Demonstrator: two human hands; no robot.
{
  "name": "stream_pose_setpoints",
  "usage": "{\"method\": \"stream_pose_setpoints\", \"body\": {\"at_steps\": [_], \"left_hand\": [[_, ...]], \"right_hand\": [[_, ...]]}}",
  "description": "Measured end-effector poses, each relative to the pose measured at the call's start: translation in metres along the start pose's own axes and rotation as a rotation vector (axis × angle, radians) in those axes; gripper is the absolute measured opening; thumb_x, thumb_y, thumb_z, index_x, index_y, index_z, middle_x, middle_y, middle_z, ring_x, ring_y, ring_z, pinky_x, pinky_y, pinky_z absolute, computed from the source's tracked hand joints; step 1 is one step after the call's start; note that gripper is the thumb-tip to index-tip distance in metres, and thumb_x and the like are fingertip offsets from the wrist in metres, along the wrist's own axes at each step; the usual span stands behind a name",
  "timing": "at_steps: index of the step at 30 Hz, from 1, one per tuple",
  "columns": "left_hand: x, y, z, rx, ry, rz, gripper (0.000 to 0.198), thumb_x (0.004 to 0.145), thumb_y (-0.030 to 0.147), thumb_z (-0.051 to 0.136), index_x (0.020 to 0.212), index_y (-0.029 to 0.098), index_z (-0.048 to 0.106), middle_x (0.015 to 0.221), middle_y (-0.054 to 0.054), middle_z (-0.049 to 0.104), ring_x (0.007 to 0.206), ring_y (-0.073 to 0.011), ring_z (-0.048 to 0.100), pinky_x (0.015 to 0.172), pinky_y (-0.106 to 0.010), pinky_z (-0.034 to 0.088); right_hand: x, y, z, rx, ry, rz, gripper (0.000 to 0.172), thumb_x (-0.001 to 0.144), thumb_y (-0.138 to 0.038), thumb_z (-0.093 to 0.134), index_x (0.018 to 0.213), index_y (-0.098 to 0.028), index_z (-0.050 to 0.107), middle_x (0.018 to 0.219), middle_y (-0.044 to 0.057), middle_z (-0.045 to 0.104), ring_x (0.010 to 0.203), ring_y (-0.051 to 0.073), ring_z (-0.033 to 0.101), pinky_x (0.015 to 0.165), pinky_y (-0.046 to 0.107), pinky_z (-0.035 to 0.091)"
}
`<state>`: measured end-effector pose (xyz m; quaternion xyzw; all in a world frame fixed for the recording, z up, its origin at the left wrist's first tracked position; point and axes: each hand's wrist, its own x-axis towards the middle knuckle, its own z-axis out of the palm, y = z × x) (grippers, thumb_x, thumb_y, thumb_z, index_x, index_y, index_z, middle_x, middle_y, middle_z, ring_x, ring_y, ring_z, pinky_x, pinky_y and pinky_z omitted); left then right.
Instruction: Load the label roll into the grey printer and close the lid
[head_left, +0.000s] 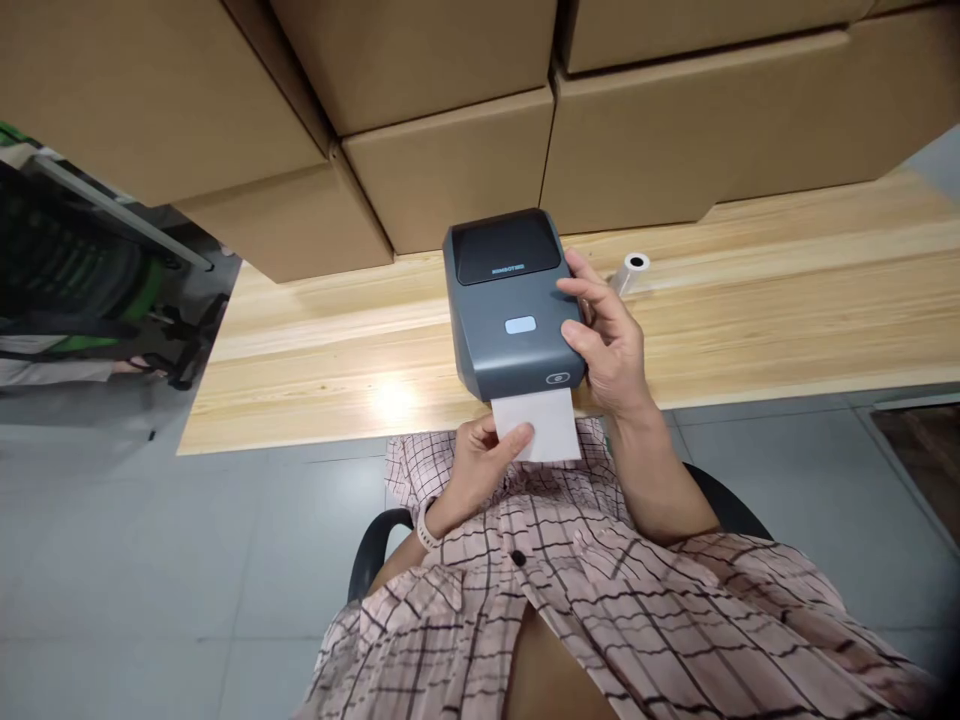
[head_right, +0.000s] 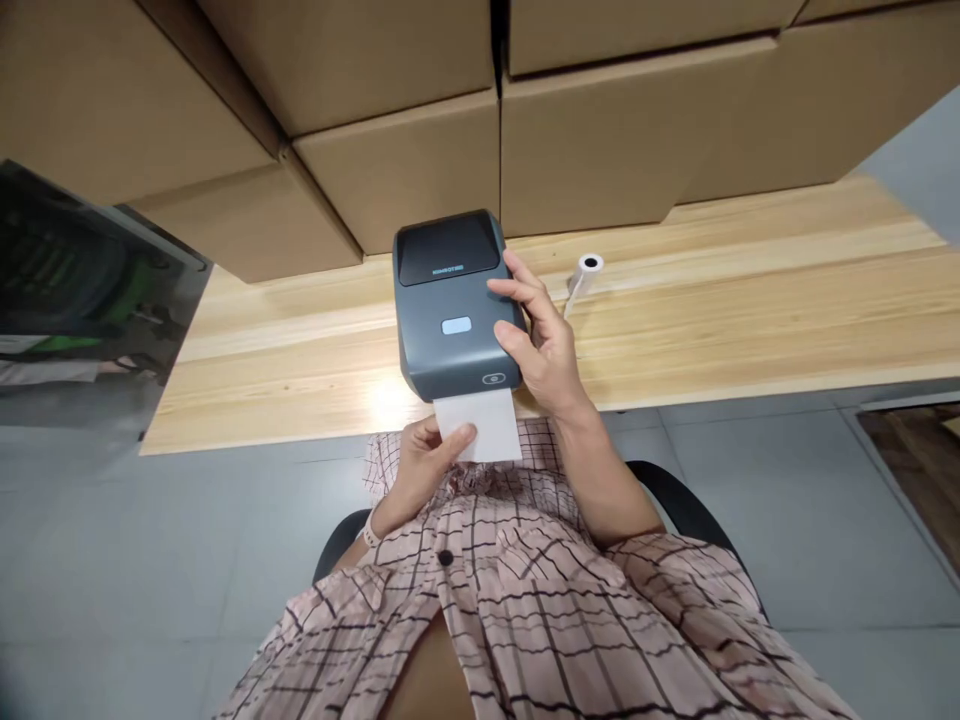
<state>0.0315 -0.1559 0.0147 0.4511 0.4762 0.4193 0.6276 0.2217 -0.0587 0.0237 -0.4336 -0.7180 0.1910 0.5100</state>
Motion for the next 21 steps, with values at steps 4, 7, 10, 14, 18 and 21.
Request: {"method": "stream_pose_setpoints", "body": {"at_steps": [4, 7, 10, 14, 18, 21], "left_hand": [[0.003, 0.006, -0.002, 0.048, -0.073, 0.004, 0.049, 0.084, 0.063, 0.081, 0.065, 0.02, 0.067, 0.049, 0.003, 0.054, 0.042, -0.009, 0.042, 0.044, -0.026, 0.034], [0.004, -0.001, -0.005, 0.086, -0.027, 0.066, 0.049, 0.085, 0.062, 0.08, 0.065, 0.019, 0.066, 0.052, 0.003, 0.054, 0.048, -0.0098, 0.042, 0.047, -0.026, 0.034], [0.004, -0.01, -0.009, 0.158, 0.014, 0.085, 0.05, 0.089, 0.061, 0.076, 0.064, 0.02, 0.064, 0.056, 0.002, 0.052, 0.054, -0.0113, 0.042, 0.052, -0.028, 0.034], [0.0, -0.013, -0.017, 0.275, 0.03, 0.103, 0.052, 0.095, 0.058, 0.071, 0.063, 0.019, 0.059, 0.06, 0.002, 0.047, 0.06, -0.012, 0.039, 0.058, -0.029, 0.032], [-0.001, -0.008, -0.024, 0.299, 0.119, 0.229, 0.053, 0.099, 0.054, 0.065, 0.061, 0.019, 0.056, 0.059, 0.002, 0.051, 0.058, -0.0126, 0.045, 0.058, -0.029, 0.036], [0.005, -0.007, -0.026, 0.243, 0.325, 0.419, 0.045, 0.106, 0.046, 0.057, 0.071, 0.02, 0.065, 0.066, 0.0, 0.062, 0.061, -0.0139, 0.055, 0.061, -0.028, 0.045]], "right_hand": [[0.004, -0.009, -0.009, -0.055, 0.009, -0.031, 0.038, 0.109, -0.038, 0.039, 0.138, -0.035, 0.063, 0.173, 0.0, 0.044, 0.165, 0.03, 0.035, 0.131, 0.066, 0.034], [0.005, -0.019, -0.017, -0.234, -0.061, -0.135, 0.035, 0.11, -0.036, 0.041, 0.122, -0.037, 0.074, 0.17, -0.009, 0.048, 0.166, 0.033, 0.031, 0.134, 0.069, 0.024], [0.004, -0.028, -0.022, -0.363, -0.139, -0.176, 0.037, 0.11, -0.051, 0.043, 0.124, -0.039, 0.075, 0.169, -0.009, 0.05, 0.164, 0.037, 0.033, 0.132, 0.073, 0.021], [0.007, -0.036, -0.027, -0.436, -0.154, -0.201, 0.05, 0.112, -0.062, 0.031, 0.127, -0.041, 0.073, 0.168, -0.008, 0.052, 0.165, 0.035, 0.033, 0.132, 0.074, 0.017], [0.02, -0.038, -0.027, -0.425, -0.232, -0.227, 0.042, 0.113, -0.054, 0.037, 0.115, -0.036, 0.075, 0.157, -0.005, 0.064, 0.164, 0.034, 0.036, 0.133, 0.073, 0.015], [0.026, -0.035, -0.024, -0.386, -0.274, -0.222, 0.037, 0.112, -0.05, 0.043, 0.108, -0.031, 0.074, 0.15, -0.001, 0.07, 0.164, 0.033, 0.037, 0.135, 0.072, 0.012]]}}
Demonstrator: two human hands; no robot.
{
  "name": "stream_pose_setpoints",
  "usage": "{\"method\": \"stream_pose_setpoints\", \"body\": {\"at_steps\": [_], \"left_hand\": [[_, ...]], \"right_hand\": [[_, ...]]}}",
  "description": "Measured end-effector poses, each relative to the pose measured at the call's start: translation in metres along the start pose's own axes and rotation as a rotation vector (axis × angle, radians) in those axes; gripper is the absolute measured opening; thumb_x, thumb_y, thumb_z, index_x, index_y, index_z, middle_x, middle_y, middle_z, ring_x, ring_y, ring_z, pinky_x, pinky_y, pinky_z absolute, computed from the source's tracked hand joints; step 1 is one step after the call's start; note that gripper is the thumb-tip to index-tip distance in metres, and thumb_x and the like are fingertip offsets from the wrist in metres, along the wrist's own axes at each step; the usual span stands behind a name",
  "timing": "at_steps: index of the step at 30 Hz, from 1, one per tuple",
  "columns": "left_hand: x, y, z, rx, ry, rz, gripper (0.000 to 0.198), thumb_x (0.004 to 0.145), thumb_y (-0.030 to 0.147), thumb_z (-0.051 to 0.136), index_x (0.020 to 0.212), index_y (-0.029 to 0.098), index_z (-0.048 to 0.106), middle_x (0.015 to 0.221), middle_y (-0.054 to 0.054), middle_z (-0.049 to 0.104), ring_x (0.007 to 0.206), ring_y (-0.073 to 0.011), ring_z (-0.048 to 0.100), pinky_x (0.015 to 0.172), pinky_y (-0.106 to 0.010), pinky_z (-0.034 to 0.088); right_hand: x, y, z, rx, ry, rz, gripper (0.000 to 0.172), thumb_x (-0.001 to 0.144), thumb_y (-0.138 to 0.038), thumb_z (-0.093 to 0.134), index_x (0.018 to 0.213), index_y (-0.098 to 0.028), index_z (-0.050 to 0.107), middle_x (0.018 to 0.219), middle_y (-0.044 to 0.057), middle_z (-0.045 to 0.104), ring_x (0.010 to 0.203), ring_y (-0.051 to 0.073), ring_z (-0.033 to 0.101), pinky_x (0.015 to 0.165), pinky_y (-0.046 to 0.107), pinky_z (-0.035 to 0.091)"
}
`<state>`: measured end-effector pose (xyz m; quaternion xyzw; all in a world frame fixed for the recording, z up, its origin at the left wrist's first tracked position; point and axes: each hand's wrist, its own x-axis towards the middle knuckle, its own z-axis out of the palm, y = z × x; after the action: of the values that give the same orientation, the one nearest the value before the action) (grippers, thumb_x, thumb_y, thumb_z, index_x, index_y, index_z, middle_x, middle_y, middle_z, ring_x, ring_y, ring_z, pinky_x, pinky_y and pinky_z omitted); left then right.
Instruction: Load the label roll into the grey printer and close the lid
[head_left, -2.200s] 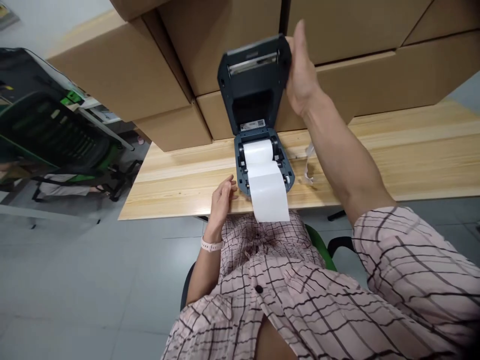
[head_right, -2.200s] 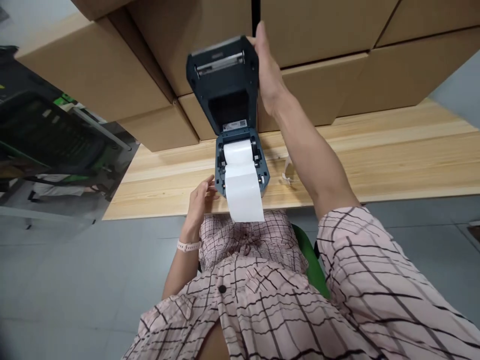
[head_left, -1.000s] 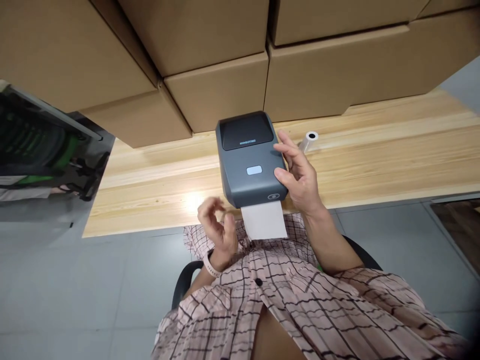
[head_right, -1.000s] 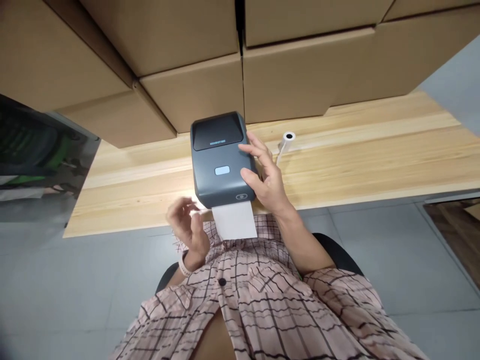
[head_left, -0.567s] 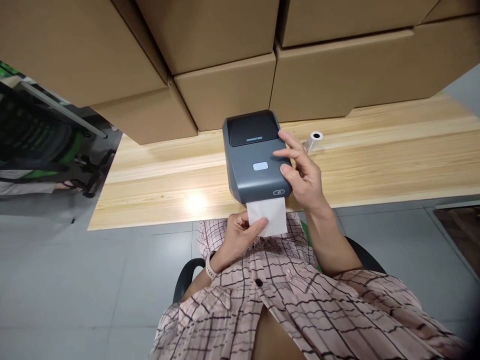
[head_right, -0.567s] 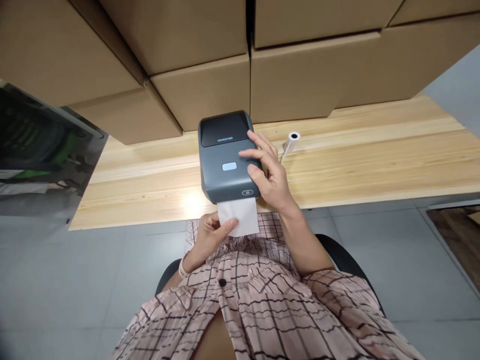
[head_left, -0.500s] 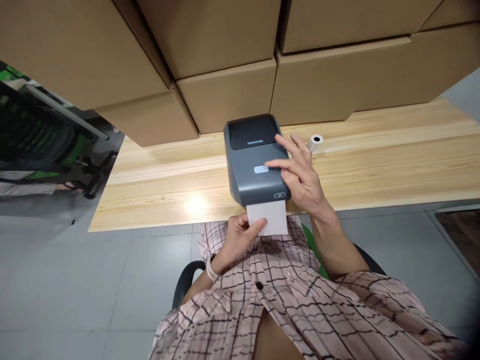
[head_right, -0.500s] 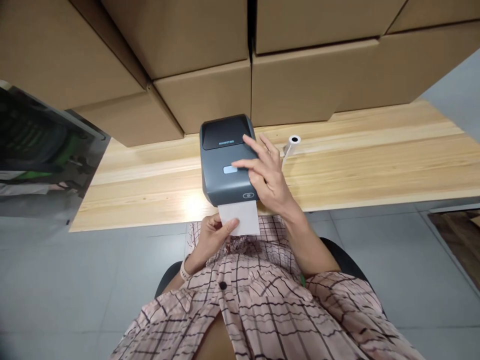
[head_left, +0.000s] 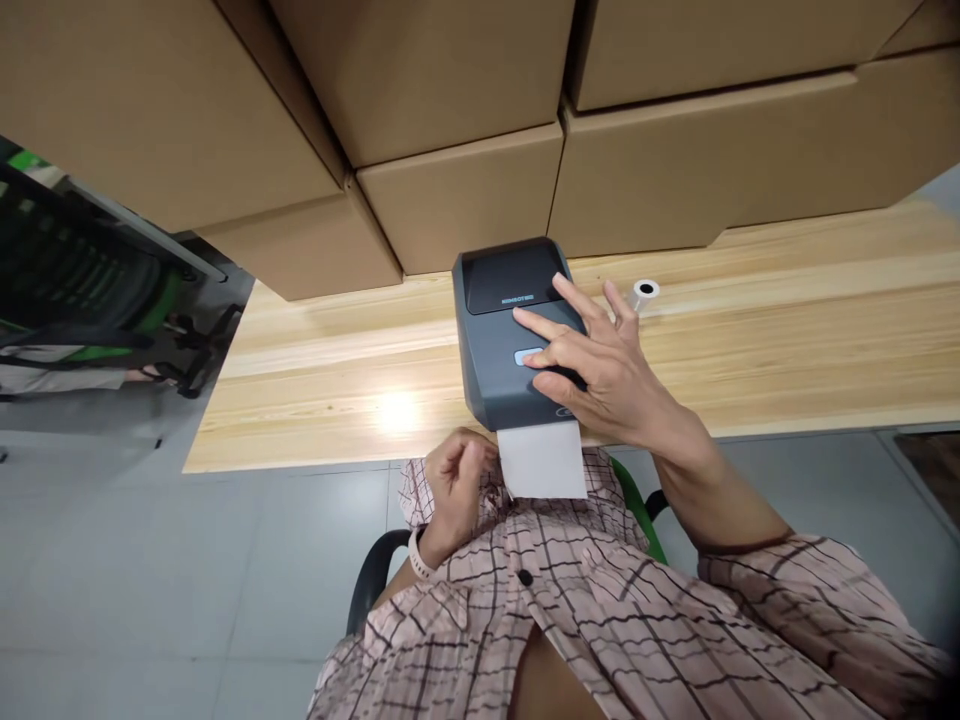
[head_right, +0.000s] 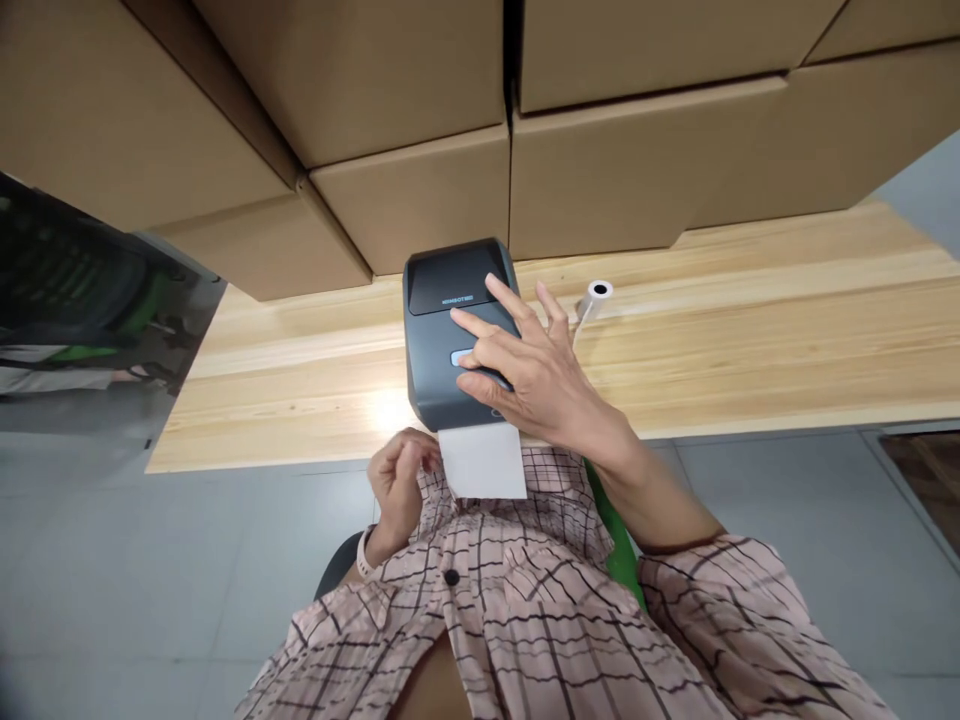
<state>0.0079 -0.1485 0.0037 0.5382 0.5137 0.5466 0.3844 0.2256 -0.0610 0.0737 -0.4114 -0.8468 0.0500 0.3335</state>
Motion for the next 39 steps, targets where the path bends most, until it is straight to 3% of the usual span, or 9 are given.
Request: {"method": "stream_pose_setpoints", "body": {"at_steps": [4, 8, 12, 18, 22, 26, 30, 34, 39], "left_hand": [[0.01, -0.004, 0.007, 0.037, 0.239, 0.234, 0.028, 0.105, 0.043, 0.06, 0.118, 0.023, 0.074, 0.117, -0.008, 0.074, 0.107, -0.0218, 0.071, 0.09, -0.035, 0.06], [0.009, -0.006, 0.016, 0.031, 0.056, 0.197, 0.057, 0.108, 0.042, 0.056, 0.163, 0.033, 0.045, 0.171, -0.009, 0.045, 0.158, -0.0291, 0.044, 0.13, -0.05, 0.041], [0.004, -0.008, 0.024, -0.05, -0.004, 0.107, 0.065, 0.111, 0.045, 0.049, 0.171, 0.037, 0.028, 0.18, -0.006, 0.031, 0.164, -0.0283, 0.037, 0.132, -0.047, 0.04], [0.01, -0.015, 0.025, 0.107, 0.111, 0.198, 0.059, 0.112, 0.055, 0.035, 0.167, 0.037, 0.04, 0.18, -0.003, 0.033, 0.17, -0.0281, 0.023, 0.14, -0.051, 0.022], [0.018, -0.008, 0.021, 0.215, 0.138, 0.284, 0.064, 0.111, 0.063, 0.028, 0.166, 0.035, 0.044, 0.174, -0.004, 0.043, 0.17, -0.0284, 0.023, 0.138, -0.053, 0.025], [0.054, 0.01, 0.014, 0.156, 0.163, 0.436, 0.061, 0.112, 0.058, 0.026, 0.159, 0.031, 0.055, 0.164, -0.005, 0.057, 0.163, -0.0262, 0.039, 0.135, -0.051, 0.032], [0.126, 0.019, 0.007, 0.037, 0.184, 0.507, 0.047, 0.11, 0.052, 0.042, 0.135, 0.027, 0.073, 0.142, -0.006, 0.073, 0.142, -0.0248, 0.062, 0.124, -0.047, 0.046], [0.18, 0.007, 0.003, -0.067, 0.122, 0.254, 0.049, 0.095, 0.056, 0.066, 0.131, 0.023, 0.07, 0.142, -0.011, 0.071, 0.138, -0.0279, 0.064, 0.119, -0.045, 0.05], [0.178, -0.007, 0.001, -0.072, -0.21, -0.034, 0.084, 0.084, 0.058, 0.077, 0.156, 0.023, 0.051, 0.171, -0.015, 0.046, 0.159, -0.0371, 0.042, 0.128, -0.053, 0.041]], "right_hand": [[-0.013, 0.0, 0.015, 0.089, 0.153, 0.05, 0.035, 0.11, -0.053, 0.048, 0.113, -0.03, 0.074, 0.157, 0.001, 0.065, 0.162, 0.034, 0.04, 0.135, 0.069, 0.017], [-0.046, -0.005, 0.041, 0.375, 0.405, 0.266, 0.052, 0.105, -0.062, 0.056, 0.148, -0.032, 0.06, 0.171, 0.006, 0.048, 0.16, 0.034, 0.043, 0.132, 0.064, 0.035], [-0.072, -0.007, 0.057, 0.597, 0.455, 0.404, 0.06, 0.108, -0.055, 0.055, 0.163, -0.034, 0.045, 0.172, 0.007, 0.047, 0.162, 0.03, 0.042, 0.132, 0.059, 0.04], [-0.077, -0.007, 0.053, 0.568, 0.399, 0.413, 0.063, 0.106, -0.056, 0.058, 0.164, -0.035, 0.046, 0.173, 0.005, 0.046, 0.162, 0.033, 0.04, 0.134, 0.064, 0.034], [-0.071, -0.007, 0.043, 0.66, 0.412, 0.396, 0.06, 0.108, -0.06, 0.048, 0.163, -0.035, 0.048, 0.172, 0.004, 0.046, 0.162, 0.033, 0.04, 0.133, 0.062, 0.037], [-0.046, -0.001, 0.02, 0.543, 0.381, 0.301, 0.067, 0.107, -0.068, 0.041, 0.166, -0.037, 0.043, 0.173, 0.004, 0.045, 0.16, 0.035, 0.042, 0.132, 0.063, 0.038], [0.008, 0.013, -0.007, 0.178, 0.354, 0.196, 0.082, 0.104, -0.078, 0.032, 0.171, -0.032, 0.03, 0.174, 0.009, 0.041, 0.163, 0.036, 0.036, 0.134, 0.065, 0.031], [0.07, 0.034, -0.019, -0.007, 0.406, 0.145, 0.084, 0.104, -0.079, 0.024, 0.171, -0.029, 0.023, 0.178, 0.011, 0.032, 0.168, 0.033, 0.025, 0.137, 0.064, 0.021], [0.122, 0.053, -0.024, 0.05, 0.363, 0.203, 0.07, 0.106, -0.071, 0.029, 0.169, -0.041, 0.02, 0.176, 0.0, 0.037, 0.164, 0.029, 0.034, 0.136, 0.059, 0.028]]}}
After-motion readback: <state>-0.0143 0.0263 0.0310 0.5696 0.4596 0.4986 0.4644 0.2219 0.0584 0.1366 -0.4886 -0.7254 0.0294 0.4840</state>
